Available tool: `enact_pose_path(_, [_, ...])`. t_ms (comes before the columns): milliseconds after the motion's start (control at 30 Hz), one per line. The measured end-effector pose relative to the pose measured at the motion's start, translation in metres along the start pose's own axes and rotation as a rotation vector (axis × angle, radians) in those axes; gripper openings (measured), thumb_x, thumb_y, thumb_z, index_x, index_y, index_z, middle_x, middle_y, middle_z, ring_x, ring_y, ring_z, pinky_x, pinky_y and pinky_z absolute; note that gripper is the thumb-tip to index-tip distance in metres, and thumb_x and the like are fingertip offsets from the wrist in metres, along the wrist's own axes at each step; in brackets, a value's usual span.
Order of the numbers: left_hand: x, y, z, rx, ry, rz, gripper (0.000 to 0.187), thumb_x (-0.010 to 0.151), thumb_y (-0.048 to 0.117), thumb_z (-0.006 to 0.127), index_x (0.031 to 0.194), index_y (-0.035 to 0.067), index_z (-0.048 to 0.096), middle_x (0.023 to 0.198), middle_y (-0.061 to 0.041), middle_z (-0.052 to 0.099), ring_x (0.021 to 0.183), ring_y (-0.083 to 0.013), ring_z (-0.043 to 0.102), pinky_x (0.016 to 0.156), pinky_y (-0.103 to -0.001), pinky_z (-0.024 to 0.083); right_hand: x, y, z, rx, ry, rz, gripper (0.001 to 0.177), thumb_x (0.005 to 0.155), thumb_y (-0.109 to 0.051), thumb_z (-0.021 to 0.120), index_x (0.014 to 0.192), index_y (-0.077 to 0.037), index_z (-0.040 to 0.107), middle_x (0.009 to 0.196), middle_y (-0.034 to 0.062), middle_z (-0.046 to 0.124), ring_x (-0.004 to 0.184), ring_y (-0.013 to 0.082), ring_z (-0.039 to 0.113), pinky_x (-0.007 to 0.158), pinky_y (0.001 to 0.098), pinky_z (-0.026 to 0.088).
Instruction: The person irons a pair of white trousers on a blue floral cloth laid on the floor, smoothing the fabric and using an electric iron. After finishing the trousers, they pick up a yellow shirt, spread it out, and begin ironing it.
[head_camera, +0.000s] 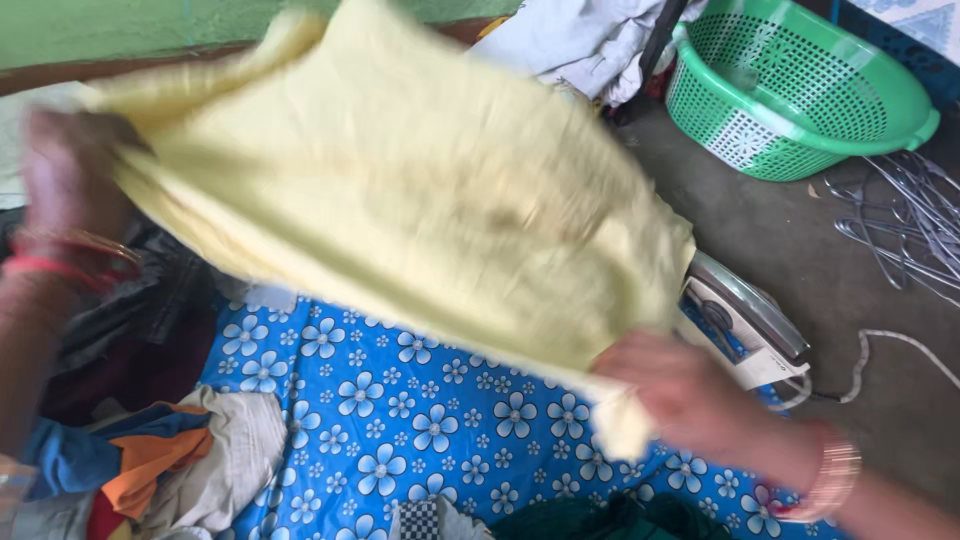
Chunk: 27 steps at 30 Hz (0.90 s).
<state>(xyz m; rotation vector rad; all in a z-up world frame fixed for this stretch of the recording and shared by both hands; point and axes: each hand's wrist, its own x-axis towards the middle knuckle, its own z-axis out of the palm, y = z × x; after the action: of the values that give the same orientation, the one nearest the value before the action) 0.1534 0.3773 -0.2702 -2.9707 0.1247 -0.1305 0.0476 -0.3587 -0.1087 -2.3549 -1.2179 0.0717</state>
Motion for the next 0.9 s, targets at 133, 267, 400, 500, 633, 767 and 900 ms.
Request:
enact_pose_path(133, [-0.059,0.006,0.054,0.025,-0.066,0.104,0.024,0.085,0.008,0.056,0.097,0.016,0.074,0.108,-0.007,0.072,0.108,-0.0283,0.069,0.097,-0.039,0.058,0.006,-0.004,0.094,0.067,-0.341,-0.006,0.053,0.072,0.009,0.061,0.122,-0.007,0.069,0.115,0.0060,0.071,0.107,0.0274,0.066,0.089,0.0398,0.055])
enact_pose_path(267, [-0.079,0.026,0.072,0.107,-0.185,0.152,0.025,0.087,0.007,0.054,0.098,0.016,0.074,0.112,-0.005,0.070,0.115,-0.0263,0.066,0.102,-0.036,0.056,-0.019,0.003,0.164,0.165,-0.544,-0.081,0.062,0.074,-0.001,0.070,0.135,-0.006,0.059,0.133,0.0124,0.063,0.117,0.0325,0.060,0.091,0.0442,0.052])
enact_pose_path(400, [-0.081,0.058,0.054,0.214,-0.439,-0.012,0.023,0.091,0.012,0.060,0.108,0.015,0.076,0.125,-0.007,0.068,0.123,-0.0244,0.065,0.102,-0.033,0.057,-0.045,0.001,0.204,0.329,-0.569,-0.200,0.054,0.085,-0.002,0.063,0.138,-0.006,0.060,0.137,0.0130,0.064,0.125,0.0316,0.059,0.099,0.0423,0.053])
enact_pose_path(500, [-0.069,0.085,0.020,0.227,-0.659,-0.160,0.025,0.092,0.015,0.067,0.114,0.015,0.078,0.127,-0.008,0.071,0.123,-0.0257,0.069,0.099,-0.035,0.060,-0.048,0.005,0.209,0.465,-0.640,-0.244,0.051,0.089,-0.003,0.063,0.140,-0.005,0.061,0.138,0.0153,0.064,0.129,0.0332,0.059,0.104,0.0427,0.051])
enact_pose_path(633, [-0.033,0.149,0.000,0.307,-0.589,-0.170,0.020,0.091,0.022,0.067,0.108,0.021,0.079,0.118,-0.004,0.075,0.117,-0.0269,0.070,0.100,-0.049,0.051,-0.036,0.042,0.198,0.341,-0.737,0.276,0.038,0.091,-0.022,0.077,0.126,-0.010,0.068,0.122,0.0134,0.067,0.114,0.0289,0.066,0.097,0.0378,0.052])
enact_pose_path(767, [0.012,0.226,0.000,0.233,-0.351,0.062,0.022,0.068,0.023,0.078,0.090,0.024,0.073,0.093,-0.006,0.075,0.097,-0.0245,0.068,0.092,-0.043,0.044,0.019,0.142,0.168,0.360,-0.118,0.702,0.029,0.098,-0.031,0.064,0.117,-0.012,0.075,0.101,0.0068,0.080,0.082,0.0171,0.074,0.074,0.0333,0.060])
enact_pose_path(900, [0.076,0.312,-0.003,-0.096,-0.230,0.076,0.045,0.077,0.013,0.075,0.120,0.016,0.064,0.098,-0.011,0.075,0.101,-0.0310,0.071,0.080,-0.043,0.058,0.073,0.236,0.117,-0.002,0.133,0.622,0.041,0.092,-0.020,0.071,0.133,-0.016,0.065,0.123,0.0141,0.070,0.105,0.0321,0.071,0.090,0.0426,0.057])
